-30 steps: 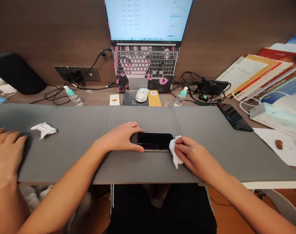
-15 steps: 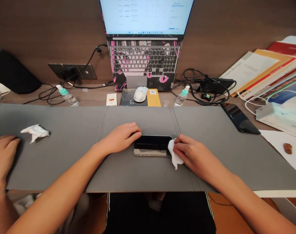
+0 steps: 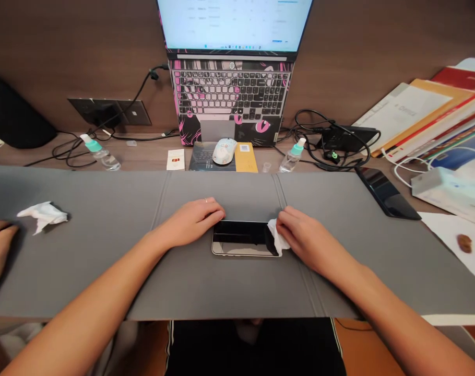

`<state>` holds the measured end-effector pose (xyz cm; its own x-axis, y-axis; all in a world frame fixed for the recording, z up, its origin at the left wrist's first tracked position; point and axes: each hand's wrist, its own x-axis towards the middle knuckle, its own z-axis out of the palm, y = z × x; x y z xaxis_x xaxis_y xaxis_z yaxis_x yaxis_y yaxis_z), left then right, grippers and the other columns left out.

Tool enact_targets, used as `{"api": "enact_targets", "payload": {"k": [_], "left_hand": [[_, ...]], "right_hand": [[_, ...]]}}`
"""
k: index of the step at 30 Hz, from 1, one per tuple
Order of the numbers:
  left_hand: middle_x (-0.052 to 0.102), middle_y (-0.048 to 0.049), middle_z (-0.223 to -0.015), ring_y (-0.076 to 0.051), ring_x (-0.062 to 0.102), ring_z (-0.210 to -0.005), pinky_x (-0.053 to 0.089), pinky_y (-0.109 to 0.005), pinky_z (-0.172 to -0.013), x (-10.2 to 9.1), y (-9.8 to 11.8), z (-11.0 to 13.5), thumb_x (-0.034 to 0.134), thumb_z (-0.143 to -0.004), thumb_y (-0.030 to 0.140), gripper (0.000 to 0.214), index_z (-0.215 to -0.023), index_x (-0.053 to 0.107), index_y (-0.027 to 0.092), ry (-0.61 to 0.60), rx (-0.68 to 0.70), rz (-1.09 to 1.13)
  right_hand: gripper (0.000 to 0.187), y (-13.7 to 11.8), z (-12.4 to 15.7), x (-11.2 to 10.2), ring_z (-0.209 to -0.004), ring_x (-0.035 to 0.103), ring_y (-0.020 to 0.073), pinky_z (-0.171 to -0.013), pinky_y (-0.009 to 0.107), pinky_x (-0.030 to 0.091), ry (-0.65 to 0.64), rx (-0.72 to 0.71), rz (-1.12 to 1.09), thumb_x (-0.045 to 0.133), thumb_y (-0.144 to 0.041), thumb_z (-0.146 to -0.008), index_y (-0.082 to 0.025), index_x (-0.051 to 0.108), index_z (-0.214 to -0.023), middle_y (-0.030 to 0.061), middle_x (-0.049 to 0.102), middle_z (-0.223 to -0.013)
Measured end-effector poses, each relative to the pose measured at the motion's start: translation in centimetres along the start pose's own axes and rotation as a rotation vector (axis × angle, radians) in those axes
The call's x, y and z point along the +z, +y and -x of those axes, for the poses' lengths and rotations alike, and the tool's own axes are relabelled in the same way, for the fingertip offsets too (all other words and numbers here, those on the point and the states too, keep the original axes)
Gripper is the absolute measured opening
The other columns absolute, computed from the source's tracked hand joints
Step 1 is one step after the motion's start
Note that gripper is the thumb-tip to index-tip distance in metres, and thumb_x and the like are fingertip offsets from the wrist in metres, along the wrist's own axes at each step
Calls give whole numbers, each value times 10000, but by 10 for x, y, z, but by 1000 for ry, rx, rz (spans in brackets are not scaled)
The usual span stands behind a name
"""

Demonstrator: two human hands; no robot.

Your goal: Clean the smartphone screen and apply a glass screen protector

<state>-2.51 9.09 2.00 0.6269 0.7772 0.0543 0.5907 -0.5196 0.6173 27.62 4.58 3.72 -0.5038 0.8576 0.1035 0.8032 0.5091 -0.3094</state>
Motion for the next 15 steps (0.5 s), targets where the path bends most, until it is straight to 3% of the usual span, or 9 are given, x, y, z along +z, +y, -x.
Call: {"api": "enact_targets", "payload": {"k": [7, 10, 15], "left_hand": [[639, -29, -923, -190, 597, -866, 466, -356, -834, 0, 1, -2, 347, -1059, 381, 365, -938, 650, 217, 0, -10, -16], [648, -32, -945, -195, 603, -883, 464, -359, -847, 0, 0, -2, 336, -1058, 350, 352, -950, 643, 218, -3, -4, -15], [658, -30, -959, -194, 610, -907, 464, -355, -858, 0, -4, -2, 335, -1053, 312, 323, -981, 635, 216, 26, -12, 13]], "right_hand": [[257, -3, 12, 1, -695, 480, 165, -612, 280, 374, -18, -32, 92, 402, -172, -1013, -233, 412, -763, 28, 490, -825], [263, -5, -2, 1, -703, 484, 170, -629, 284, 377, -27, -59, 113, 416, -170, -1008, -231, 422, -752, 28, 482, -810], [254, -20, -37, 6, -704, 437, 176, -644, 288, 348, -62, -201, 164, 440, 6, -886, -211, 488, -763, 41, 501, -831]]}}
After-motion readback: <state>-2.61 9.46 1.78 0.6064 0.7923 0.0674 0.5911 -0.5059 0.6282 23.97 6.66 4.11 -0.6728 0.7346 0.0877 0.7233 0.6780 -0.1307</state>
